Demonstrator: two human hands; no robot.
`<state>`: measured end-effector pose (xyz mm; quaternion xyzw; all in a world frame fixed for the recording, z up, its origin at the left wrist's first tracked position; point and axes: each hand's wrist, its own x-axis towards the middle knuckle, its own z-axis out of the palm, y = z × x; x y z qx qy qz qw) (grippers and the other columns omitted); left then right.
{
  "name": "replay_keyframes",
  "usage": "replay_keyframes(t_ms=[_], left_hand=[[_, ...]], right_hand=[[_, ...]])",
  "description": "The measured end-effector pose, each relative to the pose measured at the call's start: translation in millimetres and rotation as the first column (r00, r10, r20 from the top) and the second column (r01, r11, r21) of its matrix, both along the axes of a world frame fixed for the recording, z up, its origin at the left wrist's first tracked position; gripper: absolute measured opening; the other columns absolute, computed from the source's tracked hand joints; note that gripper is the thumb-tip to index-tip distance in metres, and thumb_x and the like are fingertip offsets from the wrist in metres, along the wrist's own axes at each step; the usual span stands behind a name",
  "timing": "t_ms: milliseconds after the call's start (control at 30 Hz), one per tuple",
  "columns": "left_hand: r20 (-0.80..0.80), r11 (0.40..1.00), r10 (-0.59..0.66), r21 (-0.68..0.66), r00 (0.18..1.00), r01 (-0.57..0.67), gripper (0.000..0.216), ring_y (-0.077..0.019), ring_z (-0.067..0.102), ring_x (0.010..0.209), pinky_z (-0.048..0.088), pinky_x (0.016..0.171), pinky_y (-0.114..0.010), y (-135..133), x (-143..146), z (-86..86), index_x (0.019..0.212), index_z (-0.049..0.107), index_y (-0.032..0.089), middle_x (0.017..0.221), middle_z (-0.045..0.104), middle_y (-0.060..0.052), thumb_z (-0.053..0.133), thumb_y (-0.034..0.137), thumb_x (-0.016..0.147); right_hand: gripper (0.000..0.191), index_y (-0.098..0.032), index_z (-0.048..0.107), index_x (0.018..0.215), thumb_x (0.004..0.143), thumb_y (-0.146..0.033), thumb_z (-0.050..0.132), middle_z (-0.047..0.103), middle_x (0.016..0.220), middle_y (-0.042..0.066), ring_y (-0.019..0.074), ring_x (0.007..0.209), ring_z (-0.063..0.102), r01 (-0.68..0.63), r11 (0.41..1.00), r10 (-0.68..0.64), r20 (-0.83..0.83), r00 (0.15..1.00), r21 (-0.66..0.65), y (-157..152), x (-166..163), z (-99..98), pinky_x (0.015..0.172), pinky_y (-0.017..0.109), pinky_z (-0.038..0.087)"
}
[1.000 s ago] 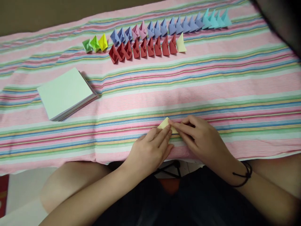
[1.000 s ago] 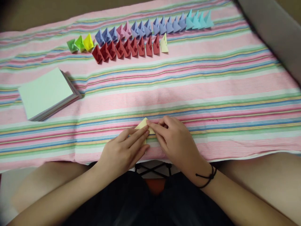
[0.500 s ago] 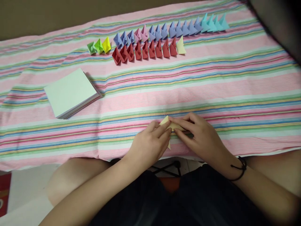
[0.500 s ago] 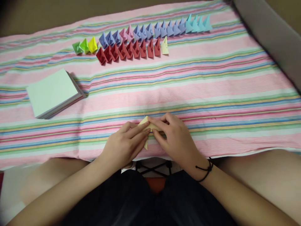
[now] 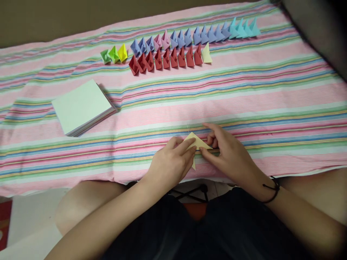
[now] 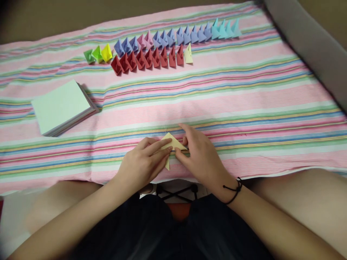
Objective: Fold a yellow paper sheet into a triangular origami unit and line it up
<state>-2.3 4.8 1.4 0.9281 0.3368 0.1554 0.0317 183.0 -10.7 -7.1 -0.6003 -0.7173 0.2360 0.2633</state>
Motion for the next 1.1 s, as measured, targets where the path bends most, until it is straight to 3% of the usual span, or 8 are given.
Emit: replay_keyframes(t_ms=[167,433,633,767,900,1100], left_hand=[[-0.002,1.000,0.007,0.004,1.000,-0.007,0.022,-0.0205,0.056,0.095,0.058,0.068,-0.031,0.0,0.3,0.3,0.103,0.068,0.016,0.123,0.064,-0.001,0.051,0.023,0.092],[-0.008,1.000,0.001,0.009,1.000,-0.001,0.023,-0.0205,0.056,0.097,0.058,0.072,-0.032,-0.2,-0.2,-1.0,0.107,0.067,0.016,0.124,0.063,-0.001,0.051,0.023,0.092],[-0.011,1.000,-0.005,0.017,1.000,0.005,0.023,-0.0208,0.056,0.098,0.058,0.071,-0.032,-0.1,-0.5,-0.9,0.106,0.067,0.016,0.123,0.064,-0.002,0.051,0.023,0.092],[-0.010,0.999,-0.003,0.053,1.000,0.003,0.021,-0.0204,0.056,0.097,0.058,0.076,-0.031,-0.7,0.5,0.3,0.104,0.068,0.016,0.121,0.065,-0.003,0.053,0.021,0.091],[-0.019,0.998,0.001,0.063,1.000,0.000,0.021,-0.0204,0.056,0.098,0.058,0.079,-0.032,-1.2,1.4,1.7,0.105,0.067,0.015,0.121,0.065,-0.005,0.054,0.021,0.090],[-0.025,0.997,-0.001,0.078,1.000,0.003,0.021,-0.0213,0.057,0.097,0.058,0.079,-0.032,-0.7,1.2,1.6,0.104,0.068,0.015,0.121,0.065,-0.002,0.053,0.021,0.090]], right_hand=[[0.054,-0.016,0.042,0.129,0.077,-0.016,0.056,0.052,0.085,0.002,0.0187,0.078,0.052,-0.005,0.998,0.001,-0.065,0.998,-0.057,-0.3,4.4,1.9,0.075,0.036,0.046],[0.052,-0.026,0.039,0.128,0.078,-0.016,0.053,0.049,0.086,0.001,0.0149,0.071,0.049,-0.075,0.979,0.011,-0.313,0.950,-0.191,5.4,19.7,3.9,0.067,0.030,0.048],[0.038,-0.024,0.047,0.117,0.079,-0.020,0.053,0.052,0.091,0.003,0.0156,0.076,0.053,-0.093,0.971,-0.002,-0.401,0.916,-0.219,8.4,28.7,5.7,0.067,0.030,0.047],[0.036,-0.024,0.051,0.112,0.079,-0.029,0.061,0.053,0.091,0.003,0.0176,0.078,0.053,0.026,0.986,-0.082,-0.342,0.936,-0.165,5.9,18.3,3.1,0.071,0.034,0.049],[0.041,-0.024,0.051,0.114,0.075,-0.018,0.061,0.050,0.094,0.004,0.0201,0.086,0.051,0.062,0.997,-0.073,-0.216,0.974,-0.055,2.7,4.3,-0.9,0.080,0.039,0.047],[0.053,-0.027,0.049,0.119,0.070,-0.008,0.051,0.046,0.101,0.005,0.0195,0.091,0.049,0.035,0.989,-0.072,-0.262,0.962,-0.143,4.9,2.9,1.2,0.079,0.037,0.047]])
